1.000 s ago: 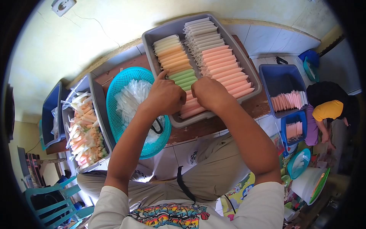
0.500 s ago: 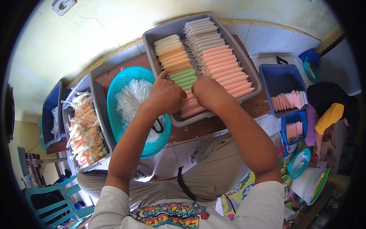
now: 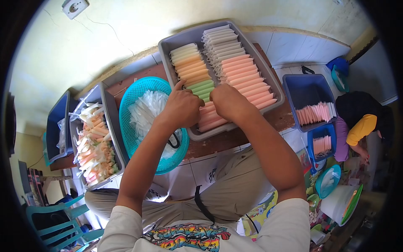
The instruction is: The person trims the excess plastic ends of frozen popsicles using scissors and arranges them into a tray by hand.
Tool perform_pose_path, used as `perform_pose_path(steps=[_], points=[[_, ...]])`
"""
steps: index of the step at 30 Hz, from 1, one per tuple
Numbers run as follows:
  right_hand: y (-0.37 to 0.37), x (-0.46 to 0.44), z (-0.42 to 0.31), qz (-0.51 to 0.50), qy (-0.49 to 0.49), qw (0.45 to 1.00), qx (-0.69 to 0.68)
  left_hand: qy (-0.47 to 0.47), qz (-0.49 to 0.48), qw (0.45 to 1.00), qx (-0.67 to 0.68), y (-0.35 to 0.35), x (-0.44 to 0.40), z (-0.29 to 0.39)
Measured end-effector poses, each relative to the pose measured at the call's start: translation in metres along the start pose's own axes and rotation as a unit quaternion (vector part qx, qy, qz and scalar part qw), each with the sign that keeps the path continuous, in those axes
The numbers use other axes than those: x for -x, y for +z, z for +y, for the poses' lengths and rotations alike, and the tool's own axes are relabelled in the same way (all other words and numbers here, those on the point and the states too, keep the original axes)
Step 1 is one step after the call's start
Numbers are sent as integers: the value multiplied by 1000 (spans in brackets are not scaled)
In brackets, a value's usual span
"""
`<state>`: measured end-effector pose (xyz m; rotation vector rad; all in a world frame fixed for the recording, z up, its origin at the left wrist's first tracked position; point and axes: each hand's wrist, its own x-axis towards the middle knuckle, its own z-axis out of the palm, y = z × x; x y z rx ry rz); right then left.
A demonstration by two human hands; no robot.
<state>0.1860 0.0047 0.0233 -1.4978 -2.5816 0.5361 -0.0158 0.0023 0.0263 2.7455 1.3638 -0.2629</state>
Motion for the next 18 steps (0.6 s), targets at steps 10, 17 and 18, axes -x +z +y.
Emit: perform_pose_path(steps=[10,17,18], points=[[-21,-1,-16,191,3,973,-126,39,345,871,348,17,19,-14],[-27,4,-51,270,-50,942,-192,-30,428,825,367,-1,61,-16],[-27,5,-57,278,-55,940,-188,-31,430,825,366,-2,67,-17]])
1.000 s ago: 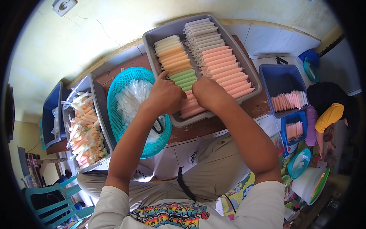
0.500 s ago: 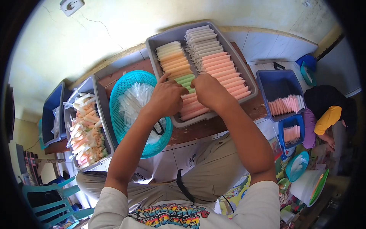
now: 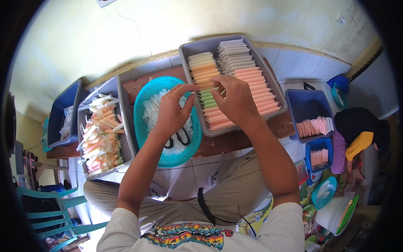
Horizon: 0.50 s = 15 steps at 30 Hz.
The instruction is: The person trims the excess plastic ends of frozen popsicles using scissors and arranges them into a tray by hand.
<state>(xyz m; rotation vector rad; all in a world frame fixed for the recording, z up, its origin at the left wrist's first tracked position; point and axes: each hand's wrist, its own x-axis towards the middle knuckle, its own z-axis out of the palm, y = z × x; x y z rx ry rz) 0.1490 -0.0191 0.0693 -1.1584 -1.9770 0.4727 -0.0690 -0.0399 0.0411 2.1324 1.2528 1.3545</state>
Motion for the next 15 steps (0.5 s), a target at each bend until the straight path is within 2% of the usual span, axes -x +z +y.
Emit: perform_pose_path(steps=[15], points=[[47,-6,-70,-3,-82,993,-87,-19,81,996,-17,-77,40,2]])
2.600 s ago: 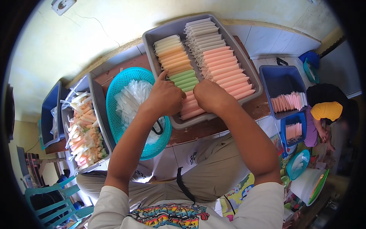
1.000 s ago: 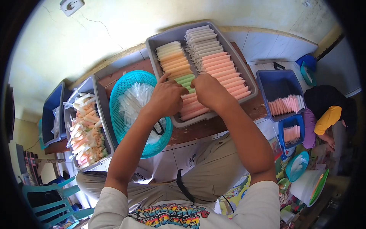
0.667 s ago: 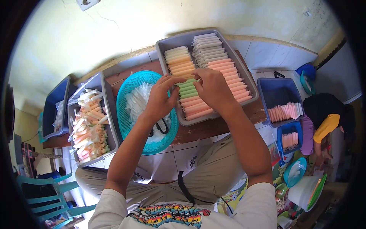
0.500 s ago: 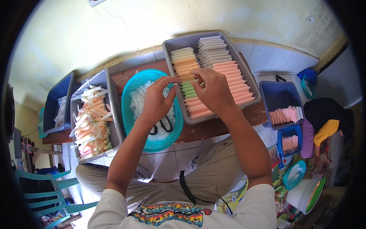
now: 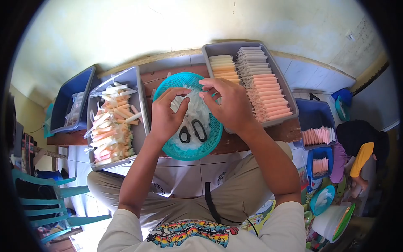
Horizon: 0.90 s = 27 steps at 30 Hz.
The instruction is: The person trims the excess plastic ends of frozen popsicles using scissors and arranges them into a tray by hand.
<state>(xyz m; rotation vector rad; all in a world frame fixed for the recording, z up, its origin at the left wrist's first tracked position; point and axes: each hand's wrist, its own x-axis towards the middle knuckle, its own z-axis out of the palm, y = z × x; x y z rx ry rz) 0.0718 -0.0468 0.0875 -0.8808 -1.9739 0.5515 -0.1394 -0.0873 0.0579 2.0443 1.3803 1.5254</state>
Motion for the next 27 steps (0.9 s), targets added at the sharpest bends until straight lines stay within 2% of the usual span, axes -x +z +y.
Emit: perform_pose_path(steps=[8,9,12,15,21,27], points=[[33,-11,-16,-19,-23,999,-33,-1,21,999,-42,-41,11,-15],[38,-13,-18,-30,-24,999,-34,-46,17,998,-26,-47,12,-11],[51,-17,-21,-64,-22,997,-34,-66,18,996,-50,-63,15,-16],[64,-19,-24,-81,-22,995,-46,-19,41,997,-70,-75,17,-31],[88,-23,-25,-106,-38,993,-38,-4,37,996,-87,-96,26,-55],[114,-27,-28,-121,-70,989,-45,-29,61,990,-126,-124,37,-64]])
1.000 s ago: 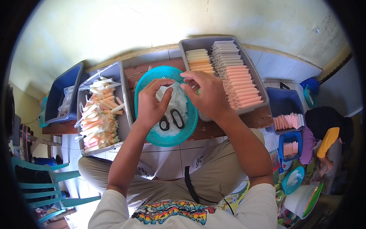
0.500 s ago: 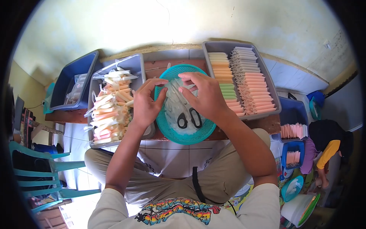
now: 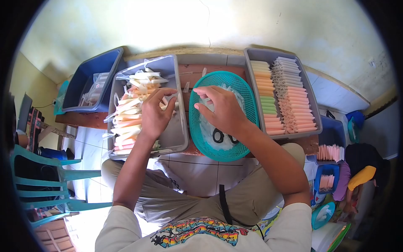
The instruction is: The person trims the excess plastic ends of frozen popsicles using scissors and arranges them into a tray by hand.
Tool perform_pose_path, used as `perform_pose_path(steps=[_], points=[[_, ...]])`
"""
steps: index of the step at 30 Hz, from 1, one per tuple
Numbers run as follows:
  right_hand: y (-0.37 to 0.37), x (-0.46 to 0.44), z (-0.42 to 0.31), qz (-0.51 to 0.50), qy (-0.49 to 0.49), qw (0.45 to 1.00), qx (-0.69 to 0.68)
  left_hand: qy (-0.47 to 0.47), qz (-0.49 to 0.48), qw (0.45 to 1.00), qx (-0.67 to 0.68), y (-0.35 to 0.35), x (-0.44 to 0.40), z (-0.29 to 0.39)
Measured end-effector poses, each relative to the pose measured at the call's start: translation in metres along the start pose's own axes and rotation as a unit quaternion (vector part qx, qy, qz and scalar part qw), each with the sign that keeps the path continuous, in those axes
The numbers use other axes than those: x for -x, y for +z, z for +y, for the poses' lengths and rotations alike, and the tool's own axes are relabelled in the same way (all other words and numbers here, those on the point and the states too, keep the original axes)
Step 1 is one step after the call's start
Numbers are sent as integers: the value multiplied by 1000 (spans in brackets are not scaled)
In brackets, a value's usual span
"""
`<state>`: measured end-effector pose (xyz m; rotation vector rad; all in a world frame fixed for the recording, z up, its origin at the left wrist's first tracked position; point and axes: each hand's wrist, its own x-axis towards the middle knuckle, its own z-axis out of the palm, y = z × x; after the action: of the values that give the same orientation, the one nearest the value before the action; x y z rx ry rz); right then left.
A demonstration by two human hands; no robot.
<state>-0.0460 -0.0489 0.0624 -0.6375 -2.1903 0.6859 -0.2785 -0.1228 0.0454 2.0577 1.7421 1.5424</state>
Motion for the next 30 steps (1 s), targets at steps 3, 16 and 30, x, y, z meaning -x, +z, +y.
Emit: perform_pose_path(steps=[3,16,30], points=[[11,-10,-6,4,-23,1000,-17,-29,4,999,-15,-13,2,-6],[99,-78,-26,-12,-67,995,-71,-41,18,991,-126,-90,-6,-48],[182,-120,-22,-84,-50,995,-17,-139,-33,979,-148,-136,20,-96]])
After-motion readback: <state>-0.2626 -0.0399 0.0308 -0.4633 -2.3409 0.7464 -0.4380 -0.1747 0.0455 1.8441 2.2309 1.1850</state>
